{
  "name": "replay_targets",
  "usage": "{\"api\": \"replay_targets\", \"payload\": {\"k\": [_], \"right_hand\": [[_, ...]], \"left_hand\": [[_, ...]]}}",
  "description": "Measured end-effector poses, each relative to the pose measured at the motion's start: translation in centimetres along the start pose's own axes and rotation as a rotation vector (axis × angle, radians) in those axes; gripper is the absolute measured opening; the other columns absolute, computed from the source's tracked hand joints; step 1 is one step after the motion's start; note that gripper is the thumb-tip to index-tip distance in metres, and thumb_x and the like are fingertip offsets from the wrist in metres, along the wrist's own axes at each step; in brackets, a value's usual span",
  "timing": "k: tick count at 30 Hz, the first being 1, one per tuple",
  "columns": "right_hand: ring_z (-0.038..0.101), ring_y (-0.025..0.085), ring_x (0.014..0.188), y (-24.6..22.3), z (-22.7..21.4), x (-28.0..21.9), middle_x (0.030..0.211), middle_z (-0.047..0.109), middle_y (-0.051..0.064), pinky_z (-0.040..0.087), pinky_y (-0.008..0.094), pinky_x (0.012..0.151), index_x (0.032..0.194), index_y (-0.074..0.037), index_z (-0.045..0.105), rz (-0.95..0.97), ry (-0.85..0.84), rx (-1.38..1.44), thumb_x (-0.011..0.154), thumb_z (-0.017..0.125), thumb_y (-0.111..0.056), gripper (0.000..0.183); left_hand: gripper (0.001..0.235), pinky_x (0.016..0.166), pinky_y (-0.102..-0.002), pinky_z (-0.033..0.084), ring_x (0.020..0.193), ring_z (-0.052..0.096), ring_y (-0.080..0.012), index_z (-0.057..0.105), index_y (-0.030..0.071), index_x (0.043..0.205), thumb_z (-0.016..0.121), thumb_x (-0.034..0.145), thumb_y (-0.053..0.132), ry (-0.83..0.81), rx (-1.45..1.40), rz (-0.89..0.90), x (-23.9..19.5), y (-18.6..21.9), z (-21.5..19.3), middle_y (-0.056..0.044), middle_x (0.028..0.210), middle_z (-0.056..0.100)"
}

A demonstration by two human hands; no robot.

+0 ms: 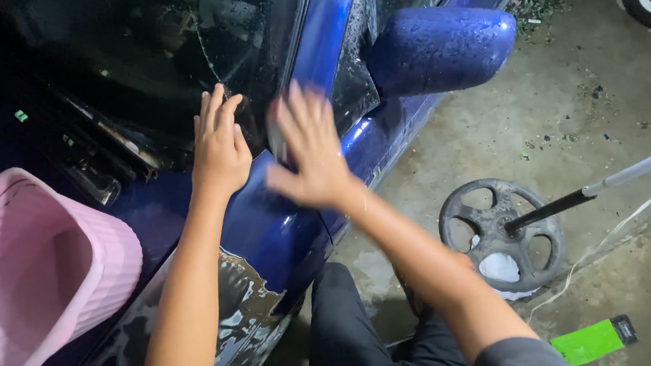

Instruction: Wet-sanding a car fender with a sanding block and water to prepare the surface for painting.

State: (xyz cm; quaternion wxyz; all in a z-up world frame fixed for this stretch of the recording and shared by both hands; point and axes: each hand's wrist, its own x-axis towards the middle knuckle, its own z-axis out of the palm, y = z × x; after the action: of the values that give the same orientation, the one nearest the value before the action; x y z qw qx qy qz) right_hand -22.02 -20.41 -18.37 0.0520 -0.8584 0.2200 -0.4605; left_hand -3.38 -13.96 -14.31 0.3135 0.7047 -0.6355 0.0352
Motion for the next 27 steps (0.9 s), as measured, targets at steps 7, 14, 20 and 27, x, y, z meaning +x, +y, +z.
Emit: {"api": "replay_targets", "payload": {"k": [7, 14, 20, 27], "right_hand": [[0.011, 0.044, 0.161, 4.9, 0.3, 0.1, 0.174, 0.012, 0.018, 0.006, 0.053, 0.132, 0.167, -0.018, 0.024, -0.031, 0.005, 0.024, 0.092, 0.054, -0.079, 0.101], [-0.007, 0.046, 0.165, 3.0, 0.1, 3.3, 0.174, -0.011, 0.024, 0.003, 0.062, 0.137, 0.169, -0.005, 0.002, 0.308, 0.022, -0.004, 0.108, 0.062, -0.057, 0.099], [0.009, 0.053, 0.162, 5.8, 2.4, 6.0, 0.171, 0.001, 0.034, 0.020, 0.060, 0.133, 0.165, 0.002, 0.007, 0.401, 0.140, -0.176, 0.102, 0.069, -0.061, 0.108], [0.000, 0.053, 0.164, 5.5, -0.2, 7.0, 0.171, -0.007, 0.033, 0.012, 0.061, 0.136, 0.165, 0.003, -0.001, 0.377, 0.145, -0.117, 0.109, 0.063, -0.056, 0.103]], "left_hand": [[0.048, 0.117, -0.070, 0.026, 0.153, 0.023, -0.0467, 0.043, 0.015, 0.154, 0.042, 0.108, 0.003, 0.017, 0.015, 0.036, -0.2, 0.2, -0.1, -0.020, 0.168, 0.027], [0.050, 0.117, -0.070, 0.025, 0.152, 0.024, -0.0504, 0.047, 0.005, 0.145, 0.039, 0.096, -0.002, 0.015, -0.032, 0.058, 0.2, 0.9, -0.6, -0.023, 0.164, 0.032], [0.047, 0.119, -0.067, 0.024, 0.153, 0.024, -0.0484, 0.048, 0.004, 0.147, 0.041, 0.101, 0.002, 0.012, -0.016, 0.054, 0.4, 1.1, -0.7, -0.024, 0.164, 0.032], [0.048, 0.118, -0.069, 0.025, 0.153, 0.023, -0.0488, 0.048, 0.004, 0.146, 0.045, 0.098, -0.002, 0.022, -0.016, 0.033, 0.5, 1.6, -0.7, -0.025, 0.165, 0.030]]}}
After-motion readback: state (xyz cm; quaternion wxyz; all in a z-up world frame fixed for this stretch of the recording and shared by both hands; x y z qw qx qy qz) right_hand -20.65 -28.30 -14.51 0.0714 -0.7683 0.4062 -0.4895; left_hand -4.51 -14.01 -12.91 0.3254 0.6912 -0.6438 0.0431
